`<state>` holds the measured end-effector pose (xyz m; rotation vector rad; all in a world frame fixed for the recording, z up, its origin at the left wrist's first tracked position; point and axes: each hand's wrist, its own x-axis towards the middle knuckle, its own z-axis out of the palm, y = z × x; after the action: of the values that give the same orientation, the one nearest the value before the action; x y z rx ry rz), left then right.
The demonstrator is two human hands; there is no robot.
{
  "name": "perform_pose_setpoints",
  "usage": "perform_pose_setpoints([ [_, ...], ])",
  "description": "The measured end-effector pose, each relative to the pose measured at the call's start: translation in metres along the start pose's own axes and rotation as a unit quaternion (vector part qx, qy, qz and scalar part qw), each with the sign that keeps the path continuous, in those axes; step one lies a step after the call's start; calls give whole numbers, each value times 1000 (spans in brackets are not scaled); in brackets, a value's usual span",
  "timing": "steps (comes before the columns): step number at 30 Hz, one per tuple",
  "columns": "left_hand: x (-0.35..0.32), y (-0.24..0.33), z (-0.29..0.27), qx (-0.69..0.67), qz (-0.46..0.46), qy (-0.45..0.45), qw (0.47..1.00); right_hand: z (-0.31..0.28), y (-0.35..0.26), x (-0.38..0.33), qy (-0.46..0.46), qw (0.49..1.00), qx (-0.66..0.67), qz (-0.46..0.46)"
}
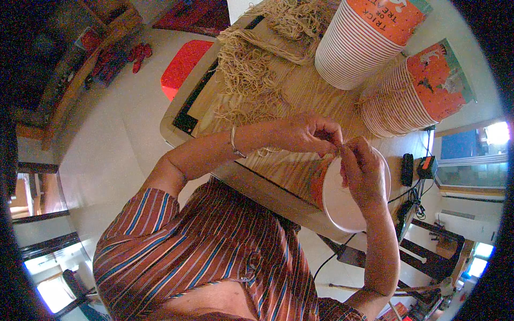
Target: Threading string through holes in the rims of paper buckets to create handles.
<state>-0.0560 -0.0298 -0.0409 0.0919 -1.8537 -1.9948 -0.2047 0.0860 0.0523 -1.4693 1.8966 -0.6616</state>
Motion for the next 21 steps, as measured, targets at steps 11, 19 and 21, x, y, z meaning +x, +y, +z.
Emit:
perform_pose_setpoints([
  [11,1,-3,2,20,10,1,1000,2,-2,-4,0,982,173,76],
  [19,-6,-4,-1,38,27,5,999,0,2,-10,4,983,172,66],
  [21,-7,-3,-2,43,22,4,999,0,2,-13,14,981,184,64],
])
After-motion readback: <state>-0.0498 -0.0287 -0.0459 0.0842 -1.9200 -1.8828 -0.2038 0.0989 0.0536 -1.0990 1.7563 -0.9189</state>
